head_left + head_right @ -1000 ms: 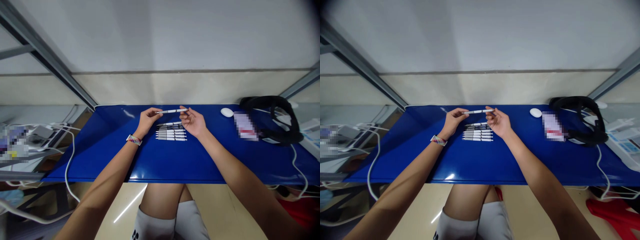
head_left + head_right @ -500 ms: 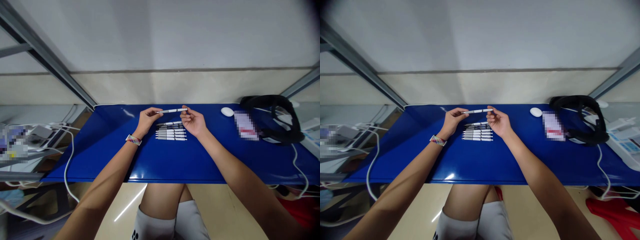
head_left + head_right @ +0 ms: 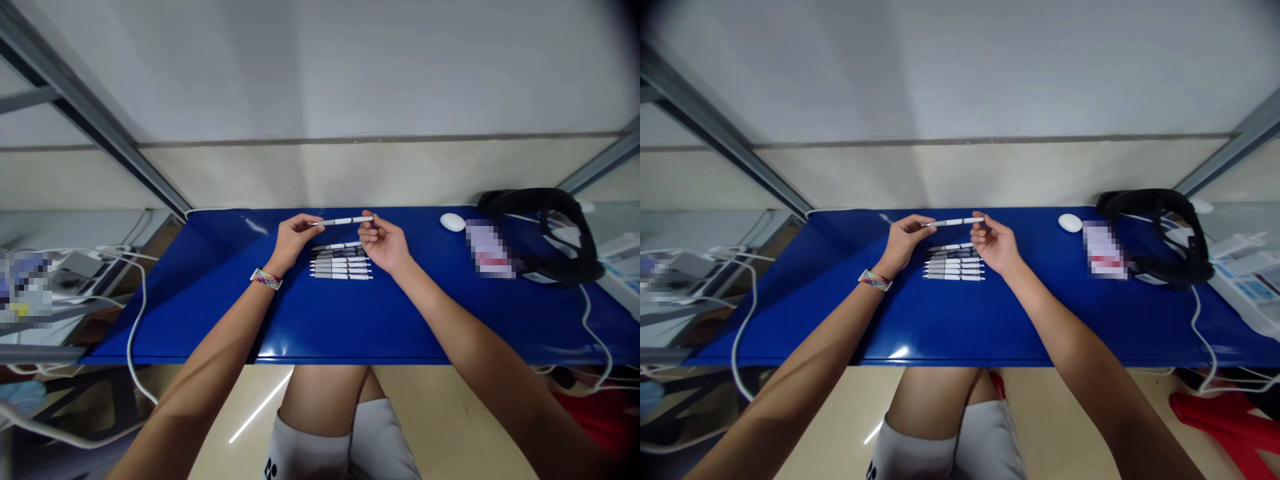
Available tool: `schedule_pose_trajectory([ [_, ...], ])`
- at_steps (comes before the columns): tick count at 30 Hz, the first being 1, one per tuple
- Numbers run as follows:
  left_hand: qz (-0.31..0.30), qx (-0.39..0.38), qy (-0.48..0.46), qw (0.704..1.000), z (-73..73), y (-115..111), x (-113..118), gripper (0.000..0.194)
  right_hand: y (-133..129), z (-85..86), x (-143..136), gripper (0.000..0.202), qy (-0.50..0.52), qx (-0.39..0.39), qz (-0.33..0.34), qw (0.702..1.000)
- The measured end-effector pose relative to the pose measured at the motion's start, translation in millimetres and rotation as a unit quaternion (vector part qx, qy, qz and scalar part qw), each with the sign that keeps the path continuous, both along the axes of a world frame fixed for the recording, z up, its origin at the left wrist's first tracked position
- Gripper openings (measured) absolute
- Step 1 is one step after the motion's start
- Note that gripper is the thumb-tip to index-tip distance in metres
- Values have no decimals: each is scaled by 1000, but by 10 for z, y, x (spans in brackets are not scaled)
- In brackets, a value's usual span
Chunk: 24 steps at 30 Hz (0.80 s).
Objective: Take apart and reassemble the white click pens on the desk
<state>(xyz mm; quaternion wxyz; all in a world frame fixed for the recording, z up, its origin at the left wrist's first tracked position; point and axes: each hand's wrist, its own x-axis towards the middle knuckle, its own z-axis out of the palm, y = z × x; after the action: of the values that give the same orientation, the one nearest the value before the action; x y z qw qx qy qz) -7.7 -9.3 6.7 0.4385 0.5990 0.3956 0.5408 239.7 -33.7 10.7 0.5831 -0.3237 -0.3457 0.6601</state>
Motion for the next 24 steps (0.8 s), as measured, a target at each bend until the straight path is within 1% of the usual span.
schedule_pose_trajectory([
  [5, 3, 7, -10, 1000, -13, 16, -2, 30, 13, -10, -19, 29, 12, 11, 3, 1000],
  [9, 4, 9, -11, 1000, -9, 15, -1, 30, 17, -20, -9, 26, -14, 18, 0, 1000],
  [11, 2, 10, -4, 1000, -5, 11, 1, 31, 14, -21, 0, 28, -6, 16, -1, 1000],
  [14, 2, 14, 1, 1000, -3, 8, 3, 32, 1, -4, 6, 31, 33, 1, 8, 999],
  [19, 3, 15, -1, 1000, 10, -1, 1, 31, -26, 62, -22, 13, 119, -56, 15, 991],
  [24, 1, 7, -12, 1000, 27, -8, 8, 30, -57, 121, -46, 17, 223, -93, 32, 970],
])
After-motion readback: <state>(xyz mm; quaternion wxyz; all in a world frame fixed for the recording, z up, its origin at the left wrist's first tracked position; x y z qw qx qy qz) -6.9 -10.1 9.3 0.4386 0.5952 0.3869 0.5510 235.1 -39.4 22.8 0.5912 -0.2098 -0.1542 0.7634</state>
